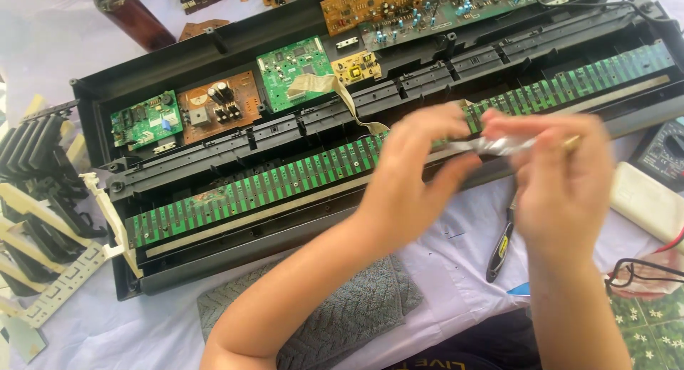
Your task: The person uses a screwdriver to remove screws from a green circuit board inside a disassembled electronic device. They then use a brush to clean the board and reinsert the screws to secure it in place.
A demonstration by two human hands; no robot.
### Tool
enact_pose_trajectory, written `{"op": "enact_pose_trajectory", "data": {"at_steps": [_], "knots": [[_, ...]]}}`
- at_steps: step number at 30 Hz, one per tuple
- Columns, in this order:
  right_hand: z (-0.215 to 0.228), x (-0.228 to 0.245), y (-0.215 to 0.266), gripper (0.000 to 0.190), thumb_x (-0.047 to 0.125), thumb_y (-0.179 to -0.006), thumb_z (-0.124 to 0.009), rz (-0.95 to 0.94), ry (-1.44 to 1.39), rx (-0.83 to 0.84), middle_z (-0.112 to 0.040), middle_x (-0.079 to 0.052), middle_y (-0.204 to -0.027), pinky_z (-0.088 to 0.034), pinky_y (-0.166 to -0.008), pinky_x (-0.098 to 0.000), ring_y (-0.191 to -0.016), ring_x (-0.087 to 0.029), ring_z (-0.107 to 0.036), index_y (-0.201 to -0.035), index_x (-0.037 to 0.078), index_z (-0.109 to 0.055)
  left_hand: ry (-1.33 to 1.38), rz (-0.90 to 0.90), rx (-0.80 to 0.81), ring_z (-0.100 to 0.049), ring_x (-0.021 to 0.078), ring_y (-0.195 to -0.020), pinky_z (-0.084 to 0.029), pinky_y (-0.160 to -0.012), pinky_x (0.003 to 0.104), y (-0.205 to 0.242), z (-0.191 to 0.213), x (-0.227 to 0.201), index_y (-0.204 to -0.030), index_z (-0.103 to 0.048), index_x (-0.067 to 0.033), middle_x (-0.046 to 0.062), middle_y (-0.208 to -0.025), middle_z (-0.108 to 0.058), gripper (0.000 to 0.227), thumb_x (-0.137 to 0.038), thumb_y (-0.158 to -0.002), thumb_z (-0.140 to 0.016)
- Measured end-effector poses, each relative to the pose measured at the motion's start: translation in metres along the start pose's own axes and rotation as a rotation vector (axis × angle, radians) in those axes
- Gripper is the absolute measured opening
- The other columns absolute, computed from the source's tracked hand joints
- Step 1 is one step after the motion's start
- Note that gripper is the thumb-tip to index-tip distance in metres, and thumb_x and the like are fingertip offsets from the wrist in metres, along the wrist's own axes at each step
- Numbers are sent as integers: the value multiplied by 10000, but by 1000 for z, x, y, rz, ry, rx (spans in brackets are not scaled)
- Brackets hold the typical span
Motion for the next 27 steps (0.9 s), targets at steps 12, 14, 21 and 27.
{"op": "enact_pose_trajectory", "data": {"at_steps": [12, 14, 21, 27], "knots": [[-48, -56, -89, 737, 531, -1099, -423, -8, -558, 320, -165, -83, -489, -157, -493, -309, -450, -164, -150, -573, 41, -261, -1047, -46, 113, -564, 267, -972, -405, -815, 482, 6, 13, 87, -1049, -677, -238, -71, -983, -656, 249, -397, -883, -773], [-52, -57, -92, 724, 496, -1109, -400, 2, -551, 338, -151, -82, -486, -152, -483, -309, -442, -165, -143, -567, 40, -247, -1039, -65, 107, -564, 272, -984, -405, -825, 491, 5, 13, 87, -1031, -694, -243, -78, -979, -660, 206, -380, -898, -772], [-57, -69, -93, 749, 511, -1112, -357, -22, -533, 356, -121, -76, -491, -153, -487, -319, -437, -175, -132, -554, 29, -224, -1032, -76, 126, -560, 289, -1036, -404, -840, 509, 8, 12, 88, -987, -712, -252, -74, -973, -667, 139, -368, -925, -759], [-63, -70, -90, 765, 503, -1111, -420, 29, -476, 369, -155, -75, -484, -193, -490, -306, -442, -182, -177, -542, 21, -252, -1025, -80, 117, -557, 284, -1048, -402, -840, 502, 9, 12, 91, -977, -716, -258, -81, -954, -659, 126, -367, -932, -759]]}}
Point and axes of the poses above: each hand's wrist, its own y-axis away from the middle knuckle, its own z-axis out of the back of the hand, x = y × z, the point moved 3 cm from there along -y, towards the middle knuckle
